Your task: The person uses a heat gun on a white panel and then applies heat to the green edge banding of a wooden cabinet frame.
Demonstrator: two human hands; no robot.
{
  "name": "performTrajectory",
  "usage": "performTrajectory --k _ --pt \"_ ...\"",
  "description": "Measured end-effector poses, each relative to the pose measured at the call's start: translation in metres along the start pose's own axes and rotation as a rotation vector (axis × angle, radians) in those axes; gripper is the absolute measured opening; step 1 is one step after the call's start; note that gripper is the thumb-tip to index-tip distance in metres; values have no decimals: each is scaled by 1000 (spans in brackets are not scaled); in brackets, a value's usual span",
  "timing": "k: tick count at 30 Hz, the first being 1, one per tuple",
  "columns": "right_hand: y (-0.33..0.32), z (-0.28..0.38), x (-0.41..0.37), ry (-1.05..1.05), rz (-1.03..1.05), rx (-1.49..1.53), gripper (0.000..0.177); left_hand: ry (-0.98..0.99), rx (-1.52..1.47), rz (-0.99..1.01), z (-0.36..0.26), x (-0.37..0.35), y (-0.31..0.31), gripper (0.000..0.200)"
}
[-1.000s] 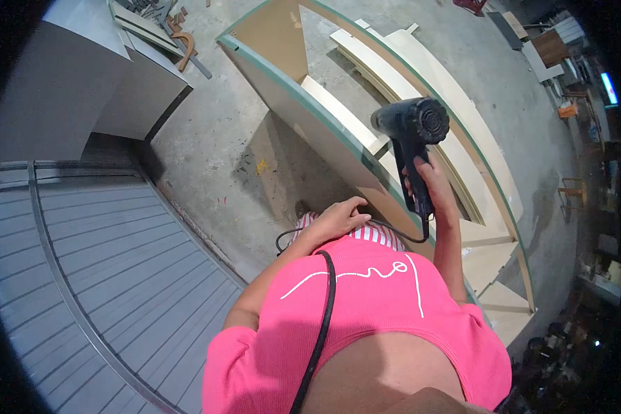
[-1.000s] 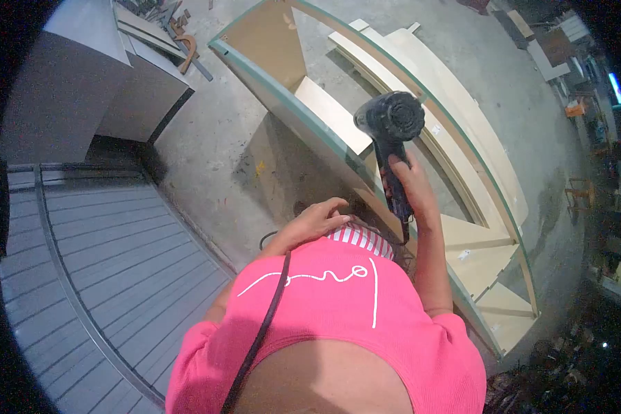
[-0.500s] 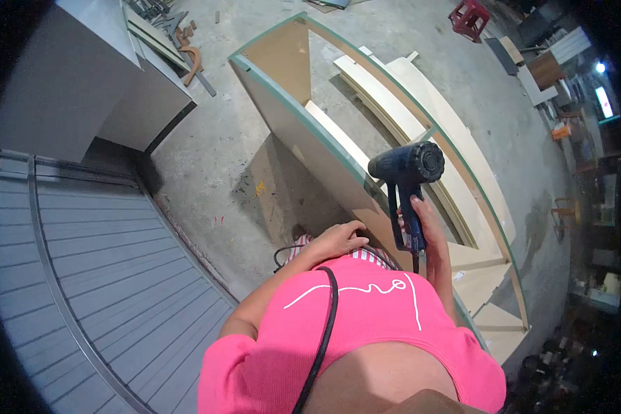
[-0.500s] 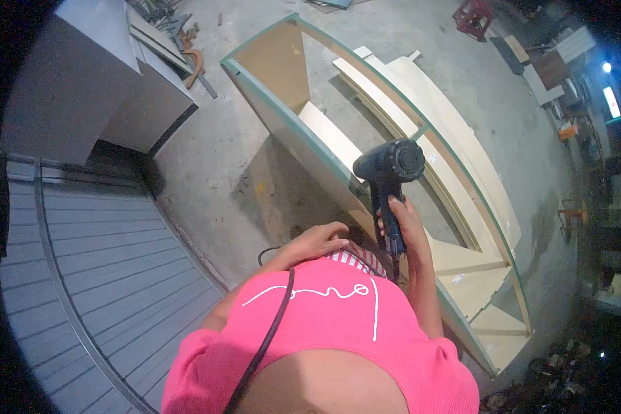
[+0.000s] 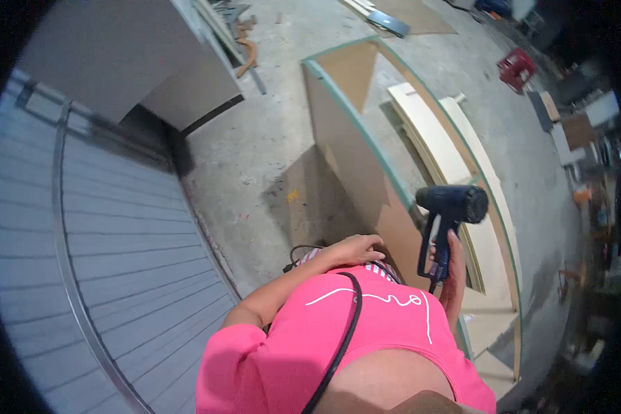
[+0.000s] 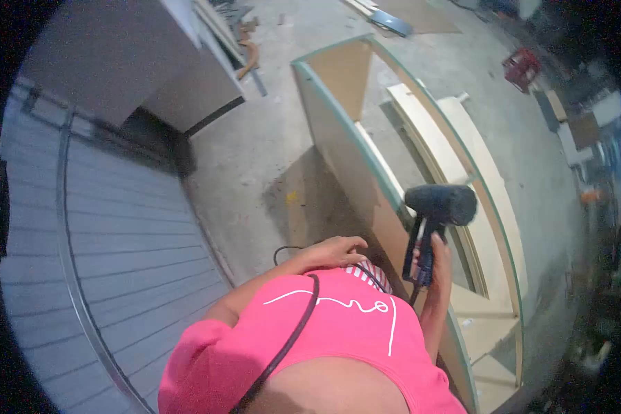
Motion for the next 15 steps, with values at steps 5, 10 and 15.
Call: performTrajectory --k 5,10,15 --pt "31 2 24 -100 27 130 42 -4 -49 24 22 -34 -21 47" --pt "73 31 41 -189 -9 149 49 -94 -61 -69 43 -63 -48 49" --pt "117 57 75 -208 85 247 45 -79 -148 -235 59 -73 -77 45"
Point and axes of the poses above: each hand's wrist, its own x-axis towards the middle knuckle, its own y-axis out of the palm, z = x × y, the point moved 8 cm from there along x, towards the middle knuckle, and after that the axes turned 5 degrees about z, right-handed, at the moved point
